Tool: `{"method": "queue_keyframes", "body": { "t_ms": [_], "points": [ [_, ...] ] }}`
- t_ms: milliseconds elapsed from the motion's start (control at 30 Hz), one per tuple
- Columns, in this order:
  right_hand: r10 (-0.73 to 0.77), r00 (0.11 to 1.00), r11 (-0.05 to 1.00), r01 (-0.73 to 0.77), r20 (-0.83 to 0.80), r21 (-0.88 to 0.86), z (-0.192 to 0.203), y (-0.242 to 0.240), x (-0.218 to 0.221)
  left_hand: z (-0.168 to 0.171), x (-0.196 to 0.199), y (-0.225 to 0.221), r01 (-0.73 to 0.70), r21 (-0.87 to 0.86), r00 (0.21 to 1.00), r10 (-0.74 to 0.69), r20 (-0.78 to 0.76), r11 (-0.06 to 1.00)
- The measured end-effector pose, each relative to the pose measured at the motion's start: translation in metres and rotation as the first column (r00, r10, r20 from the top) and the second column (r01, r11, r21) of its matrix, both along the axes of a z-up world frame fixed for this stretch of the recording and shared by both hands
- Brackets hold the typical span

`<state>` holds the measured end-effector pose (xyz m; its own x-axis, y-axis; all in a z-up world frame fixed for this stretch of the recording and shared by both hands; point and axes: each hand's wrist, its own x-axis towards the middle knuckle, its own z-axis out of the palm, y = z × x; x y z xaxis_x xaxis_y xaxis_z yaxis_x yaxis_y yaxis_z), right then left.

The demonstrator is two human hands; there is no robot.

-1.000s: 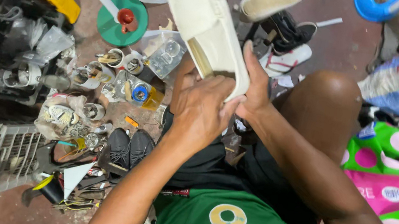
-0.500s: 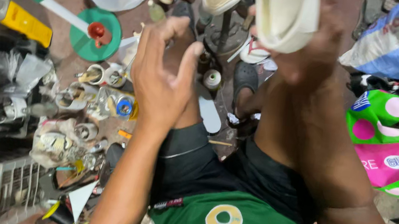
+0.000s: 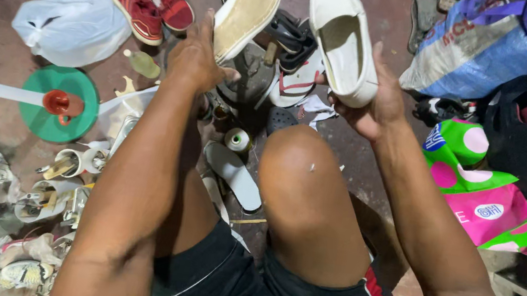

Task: The person inserts a new insole into a white loafer, presses it down by hand, and then uses a hammer to secure the sole of a different shoe.

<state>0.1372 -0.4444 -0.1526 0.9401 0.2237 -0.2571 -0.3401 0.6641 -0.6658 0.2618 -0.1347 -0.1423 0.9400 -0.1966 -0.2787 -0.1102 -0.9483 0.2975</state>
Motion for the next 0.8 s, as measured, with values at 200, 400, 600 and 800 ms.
{"method": "queue_keyframes", "body": {
  "t_ms": [200,400,600,800],
  "points": [
    [-0.001,0.983,1.000,-0.002,-0.181,-0.015,-0.069,-0.006,0.031,-0.006,0.012,0.005,0.102,-0.069,0.989,-0.094,0.116,0.992],
    [-0.023,0.980,0.899,-0.066,-0.197,-0.433,-0.085,-0.007,0.102,-0.003,0.021,-0.005,0.075,-0.214,0.963,-0.016,0.268,0.974],
    [-0.007,0.981,0.852,-0.095,-0.192,-0.515,-0.067,-0.004,0.169,-0.015,0.029,-0.043,-0.003,-0.282,0.932,0.105,0.347,0.959],
    [0.057,0.982,0.781,-0.157,-0.182,-0.605,-0.067,0.003,0.188,-0.053,0.052,-0.048,-0.254,-0.532,0.863,0.438,0.252,0.807]
  ]
}}
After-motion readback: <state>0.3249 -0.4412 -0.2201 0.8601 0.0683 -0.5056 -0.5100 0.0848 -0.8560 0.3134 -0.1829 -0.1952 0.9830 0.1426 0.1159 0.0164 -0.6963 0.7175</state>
